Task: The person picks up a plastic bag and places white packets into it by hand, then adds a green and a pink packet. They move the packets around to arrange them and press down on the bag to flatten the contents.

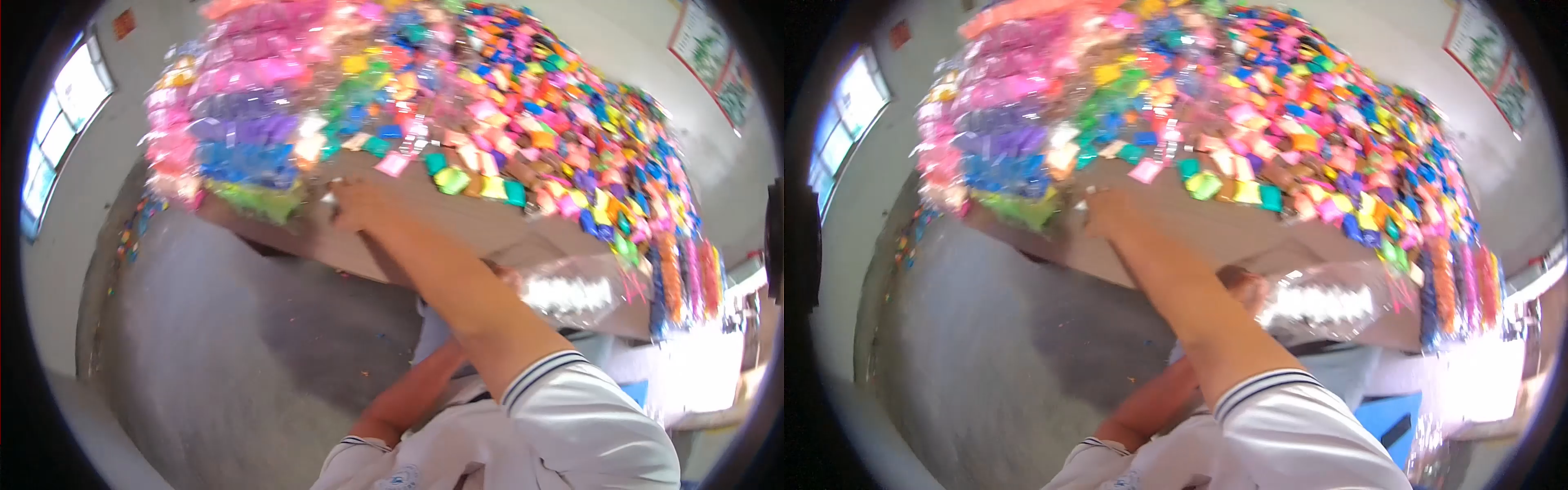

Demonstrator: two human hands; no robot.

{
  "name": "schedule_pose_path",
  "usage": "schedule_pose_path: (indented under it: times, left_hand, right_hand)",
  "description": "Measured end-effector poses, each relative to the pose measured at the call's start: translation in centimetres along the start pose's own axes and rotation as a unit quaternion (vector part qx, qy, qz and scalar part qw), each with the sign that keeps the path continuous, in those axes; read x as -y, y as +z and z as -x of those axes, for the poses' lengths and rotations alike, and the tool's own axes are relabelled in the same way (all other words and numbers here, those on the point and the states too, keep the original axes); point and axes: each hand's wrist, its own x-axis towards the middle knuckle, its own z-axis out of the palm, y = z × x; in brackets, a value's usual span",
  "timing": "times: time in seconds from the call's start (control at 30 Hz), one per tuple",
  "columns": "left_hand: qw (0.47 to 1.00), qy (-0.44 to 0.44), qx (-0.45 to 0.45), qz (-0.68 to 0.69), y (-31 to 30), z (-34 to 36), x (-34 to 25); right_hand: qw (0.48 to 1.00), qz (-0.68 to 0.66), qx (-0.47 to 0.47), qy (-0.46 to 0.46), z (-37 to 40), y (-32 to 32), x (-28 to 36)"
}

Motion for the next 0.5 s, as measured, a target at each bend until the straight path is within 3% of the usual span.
schedule_pose_path:
  times: [0.03,0.07,0.1,0.17,0.2,0.4,0.43,0.5]
  left_hand:
    - [1.000,0.008,-0.001,-0.002,0.0,0.2,0.4]
    - [1.000,0.015,-0.004,-0.006,-0.2,0.2,0.7]
    - [1.000,0.022,-0.006,-0.007,-0.2,0.2,0.9]
    - [0.999,0.035,-0.011,-0.020,0.0,0.0,0.9]
    - [0.998,0.044,-0.018,-0.030,0.1,-0.2,0.8]
    - [0.987,0.125,-0.057,-0.089,1.0,-1.4,-0.8]
    - [0.993,0.066,-0.030,-0.098,0.6,-1.3,-1.7]
    - [0.997,0.050,-0.035,-0.045,0.4,-0.9,1.6]
  right_hand:
    - [0.998,-0.024,-0.054,-0.020,-0.3,2.5,-0.6]
    - [1.000,-0.026,0.001,0.007,1.5,1.0,0.4]
    - [0.996,-0.042,-0.060,-0.058,1.9,3.5,-0.2]
    - [0.950,-0.302,-0.078,0.017,4.1,4.9,0.6]
    - [0.992,0.017,-0.102,-0.077,6.0,3.2,2.0]
    - [0.979,0.069,-0.166,-0.093,10.2,5.3,4.3]
    - [0.978,0.066,-0.174,-0.095,11.2,5.1,4.8]
    - [0.980,0.020,-0.170,-0.105,14.2,3.9,6.3]
